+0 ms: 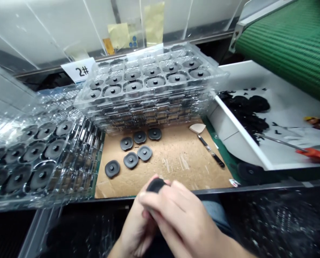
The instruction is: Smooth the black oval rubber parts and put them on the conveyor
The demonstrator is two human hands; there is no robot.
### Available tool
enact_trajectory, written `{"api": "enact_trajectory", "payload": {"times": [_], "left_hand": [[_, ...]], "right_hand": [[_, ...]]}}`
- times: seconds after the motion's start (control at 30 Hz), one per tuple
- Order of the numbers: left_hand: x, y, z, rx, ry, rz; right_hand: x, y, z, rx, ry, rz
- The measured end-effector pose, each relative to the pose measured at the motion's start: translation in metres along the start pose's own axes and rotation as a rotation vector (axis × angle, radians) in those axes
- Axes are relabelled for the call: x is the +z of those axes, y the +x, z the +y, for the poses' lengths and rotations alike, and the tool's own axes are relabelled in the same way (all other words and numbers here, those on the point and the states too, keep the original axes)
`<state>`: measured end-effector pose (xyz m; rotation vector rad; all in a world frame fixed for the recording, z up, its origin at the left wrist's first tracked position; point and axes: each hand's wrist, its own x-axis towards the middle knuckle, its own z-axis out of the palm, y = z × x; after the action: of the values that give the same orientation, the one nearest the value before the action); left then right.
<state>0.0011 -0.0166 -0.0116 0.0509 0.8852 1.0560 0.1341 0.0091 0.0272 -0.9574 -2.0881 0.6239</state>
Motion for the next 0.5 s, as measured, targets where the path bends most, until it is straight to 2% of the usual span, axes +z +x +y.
{"api": "enact_trajectory", "payload": {"times": [0.1,0.2,0.27,0.33,0.37,0.43,0.5], "left_hand": [[0.007,-0.004,0.008,-0.039,0.016,-0.014],[0.011,-0.005,0.010,-0.057,0.041,-0.021],[0.011,-0.005,0.008,-0.077,0.022,-0.071],[0.007,-0.006,0.006,-0.089,0.007,-0.154],[0.005,-0.006,0.006,-0.084,0.009,-0.190],[-0.002,-0.006,0.006,-0.056,0.023,-0.239],[-0.009,-0.005,0.007,-0.055,-0.003,-0.271]], "right_hand": [[-0.016,-0.011,0.002,0.055,-0.006,-0.158],[-0.024,-0.014,0.002,0.129,-0.194,-0.114],[-0.024,-0.006,0.005,0.030,-0.229,-0.096],[-0.022,0.004,0.012,-0.111,-0.098,-0.150],[-0.022,0.007,0.018,-0.136,-0.022,-0.165],[-0.019,0.006,0.036,-0.026,0.032,-0.136],[-0.011,-0.007,0.056,0.203,-0.006,-0.074]]}}
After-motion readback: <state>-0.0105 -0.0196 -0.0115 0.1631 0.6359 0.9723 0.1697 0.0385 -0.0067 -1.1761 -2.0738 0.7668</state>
